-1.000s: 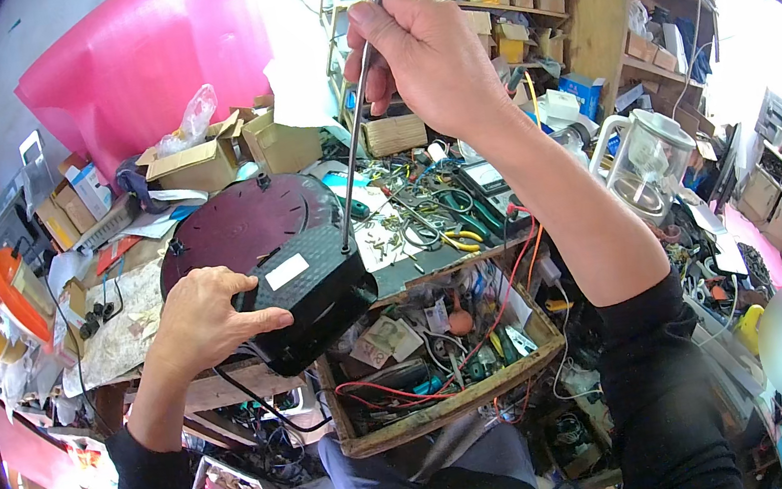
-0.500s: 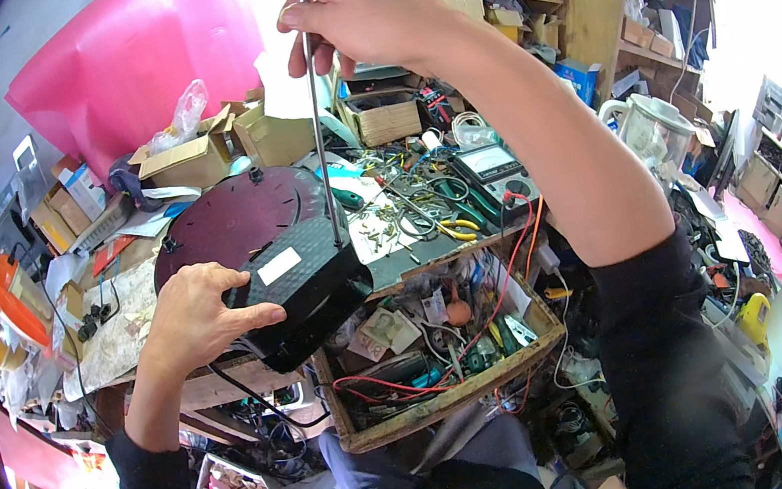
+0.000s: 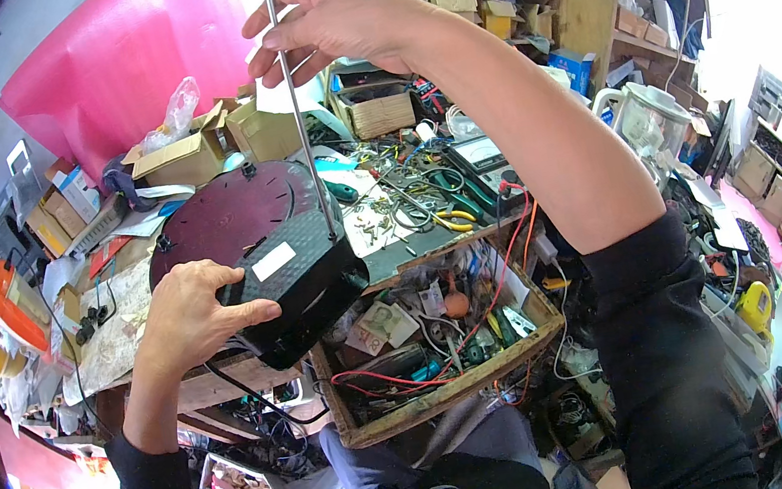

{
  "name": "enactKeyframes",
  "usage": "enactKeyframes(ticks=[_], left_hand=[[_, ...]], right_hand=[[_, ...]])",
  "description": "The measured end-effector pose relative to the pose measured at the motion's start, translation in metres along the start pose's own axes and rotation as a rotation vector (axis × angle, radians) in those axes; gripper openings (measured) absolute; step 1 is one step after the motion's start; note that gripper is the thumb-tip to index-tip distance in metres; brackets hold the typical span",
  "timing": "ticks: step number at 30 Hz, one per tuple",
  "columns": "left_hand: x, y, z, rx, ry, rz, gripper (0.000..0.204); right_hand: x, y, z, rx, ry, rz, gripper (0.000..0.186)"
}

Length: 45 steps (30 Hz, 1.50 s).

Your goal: The person uses a screwdriver to unscrew and remove the antenna from a black electronic device on a cluttered workbench. After placing the device aside, the person opens a drawer, counts several banknotes, and hands some to a nearby person.

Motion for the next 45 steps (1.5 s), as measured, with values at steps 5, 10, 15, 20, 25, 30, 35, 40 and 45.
enactKeyframes(ticks=[5, 10, 15, 20, 25, 30, 35, 40, 45], left_hand=[[0.001, 0.001, 0.000, 0.010, 0.026, 0.034, 0.077], [-0.003, -0.004, -0.003, 0.022, 0.036, 0.023, 0.078], [0.001, -0.002, -0.001, 0.014, -0.028, -0.019, 0.079], [0.001, 0.000, -0.002, 0.008, -0.019, -0.012, 0.079], [-0.005, 0.000, -0.007, 0.056, 0.121, 0.084, 0.071], [0.003, 0.001, -0.002, -0.011, -0.021, -0.013, 0.076], [0.000, 0.001, -0.003, 0.001, -0.040, -0.025, 0.076], [0.000, 0.001, -0.003, -0.001, -0.041, -0.037, 0.076], [0.000, -0.001, -0.002, 0.000, 0.015, 0.000, 0.076]], right_hand=[[-0.001, 0.000, -0.005, -0.335, 0.172, 0.042, 0.030], [-0.001, -0.003, 0.007, -0.076, 0.023, 0.011, 0.030], [-0.003, -0.009, 0.009, -0.397, 0.066, 0.120, 0.025], [-0.003, -0.006, 0.011, 0.123, -0.019, -0.047, 0.026], [-0.001, -0.008, 0.015, -0.501, 0.042, 0.188, 0.025], [-0.004, -0.008, 0.010, -0.019, -0.026, 0.036, 0.018], [-0.002, -0.008, 0.004, -0.289, 0.074, 0.112, 0.017], [-0.002, -0.002, 0.009, -0.069, -0.093, 0.068, 0.023], [-0.002, 0.002, 0.008, -0.138, 0.000, 0.098, 0.018]])
Point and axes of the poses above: each hand's wrist, its own x-axis towards the middle knuckle, its own z-axis out of the palm, y = z × x, the point moved 8 cm from there along x, towards the middle knuckle, and after that the axes turned 9 degrees about z, right-handed, at the moved point
